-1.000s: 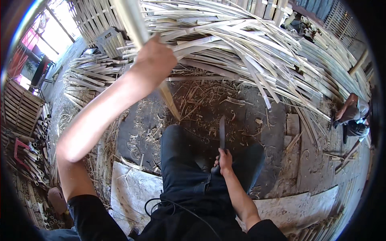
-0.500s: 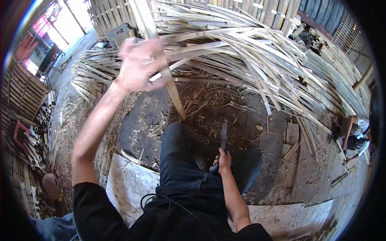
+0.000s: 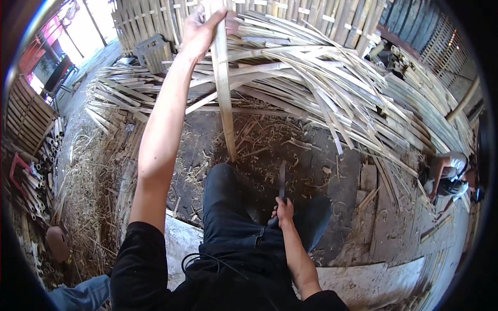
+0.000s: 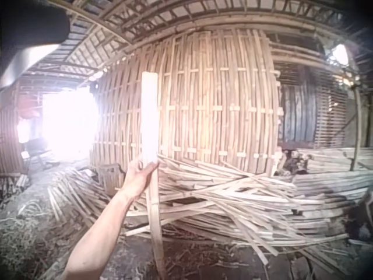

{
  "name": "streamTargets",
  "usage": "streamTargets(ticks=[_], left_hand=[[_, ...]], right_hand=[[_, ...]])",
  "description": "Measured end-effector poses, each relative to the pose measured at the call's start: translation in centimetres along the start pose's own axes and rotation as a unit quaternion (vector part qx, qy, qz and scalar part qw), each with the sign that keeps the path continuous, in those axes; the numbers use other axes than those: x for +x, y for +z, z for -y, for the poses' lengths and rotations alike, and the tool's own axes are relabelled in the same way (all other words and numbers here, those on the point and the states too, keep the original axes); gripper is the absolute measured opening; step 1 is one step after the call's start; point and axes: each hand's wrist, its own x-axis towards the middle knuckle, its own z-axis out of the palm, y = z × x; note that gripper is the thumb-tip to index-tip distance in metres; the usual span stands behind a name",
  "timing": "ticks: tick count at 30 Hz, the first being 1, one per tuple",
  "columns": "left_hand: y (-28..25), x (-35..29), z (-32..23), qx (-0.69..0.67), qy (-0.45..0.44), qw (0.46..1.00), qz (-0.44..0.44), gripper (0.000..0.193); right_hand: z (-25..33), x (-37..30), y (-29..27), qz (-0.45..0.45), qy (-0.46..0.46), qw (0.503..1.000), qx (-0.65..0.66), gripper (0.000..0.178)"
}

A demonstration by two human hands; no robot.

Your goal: Shaving and smoothing a long bamboo pole using a machete while seated.

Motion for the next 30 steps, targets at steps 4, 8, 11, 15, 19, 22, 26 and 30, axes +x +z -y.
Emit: streamTargets(ticks=[4, 8, 11, 15, 19, 22, 26, 30], left_hand=[[3.4, 0.1, -1.8, 0.097, 0.14, 0.976, -0.136, 0.006], [4.1, -0.6, -1.5, 0.091, 0.189, 0.956, -0.206, 0.011], [2.7, -0.8, -0.2, 0.157, 0.255, 0.93, -0.211, 0.017], [3.1, -1.1, -2.0, 0.085, 0.131, 0.977, -0.142, 0.024], [2.1, 0.3, -4.9, -0.077, 0.107, 0.984, -0.122, 0.026], [0.5, 3.2, -4.8, -0.078, 0.076, 0.984, -0.142, 0.037], [2.7, 1.3, -5.3, 0.144, 0.155, 0.945, -0.248, 0.047], [4.0, 0.2, -6.2, 0.107, 0.15, 0.953, -0.241, 0.047]], right_hand=[[0.6, 0.1, 0.3, -0.024, -0.025, 0.999, -0.02, 0.023], [0.3, 0.0, 0.4, -0.019, -0.036, 0.999, -0.031, 0.02], [0.8, -0.9, 0.7, -0.011, -0.076, 0.995, -0.062, 0.021], [0.8, -1.5, 0.0, -0.042, -0.268, 0.943, -0.194, 0.04], [5.9, -4.8, 1.5, -0.079, -0.394, 0.876, -0.266, 0.05], [11.3, -6.7, 2.3, -0.041, -0.437, 0.878, -0.192, 0.04], [19.2, -12.8, 4.3, 0.019, -0.46, 0.888, 0.019, 0.032], [21.5, -15.2, 6.2, 0.01, -0.558, 0.826, 0.081, 0.039]])
